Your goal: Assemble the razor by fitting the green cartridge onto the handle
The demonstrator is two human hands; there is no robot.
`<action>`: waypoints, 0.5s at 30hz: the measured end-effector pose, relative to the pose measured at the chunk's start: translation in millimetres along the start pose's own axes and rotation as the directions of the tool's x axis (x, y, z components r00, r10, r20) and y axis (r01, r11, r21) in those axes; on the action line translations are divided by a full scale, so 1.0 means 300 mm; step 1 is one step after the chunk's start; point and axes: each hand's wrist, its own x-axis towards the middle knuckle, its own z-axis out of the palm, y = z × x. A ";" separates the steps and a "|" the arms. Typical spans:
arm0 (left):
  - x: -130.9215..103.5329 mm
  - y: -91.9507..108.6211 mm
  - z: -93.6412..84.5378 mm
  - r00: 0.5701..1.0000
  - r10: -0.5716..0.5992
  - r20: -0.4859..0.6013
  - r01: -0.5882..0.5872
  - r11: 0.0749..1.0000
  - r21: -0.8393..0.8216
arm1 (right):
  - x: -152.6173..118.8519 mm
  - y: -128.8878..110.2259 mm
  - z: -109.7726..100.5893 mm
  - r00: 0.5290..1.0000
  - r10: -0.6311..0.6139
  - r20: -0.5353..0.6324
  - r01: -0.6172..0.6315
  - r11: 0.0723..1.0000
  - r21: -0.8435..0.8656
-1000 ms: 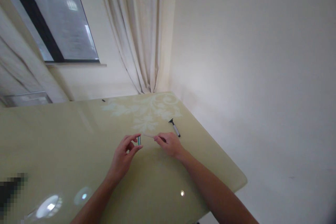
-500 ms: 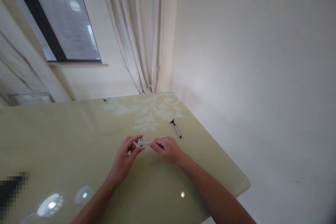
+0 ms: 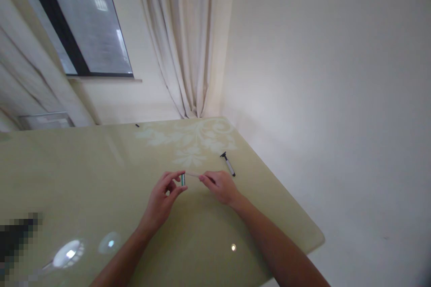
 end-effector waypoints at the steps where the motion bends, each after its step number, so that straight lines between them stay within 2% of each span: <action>1: 0.000 0.002 0.002 1.000 -0.001 0.004 0.001 1.000 -0.002 | 0.001 0.003 -0.004 1.000 0.018 -0.009 -0.018 1.000 0.003; 7: -0.001 0.002 0.008 1.000 -0.001 0.013 0.001 1.000 -0.011 | -0.005 -0.027 -0.008 0.996 -0.073 0.055 0.069 0.996 0.057; 12: -0.006 -0.007 0.008 1.000 -0.011 0.026 0.011 1.000 -0.005 | -0.003 -0.013 -0.008 1.000 0.014 -0.003 -0.014 1.000 0.017; 15: -0.005 0.000 0.008 0.999 -0.016 0.029 0.016 1.000 -0.007 | -0.005 -0.011 -0.009 1.000 -0.019 0.021 0.018 0.999 0.045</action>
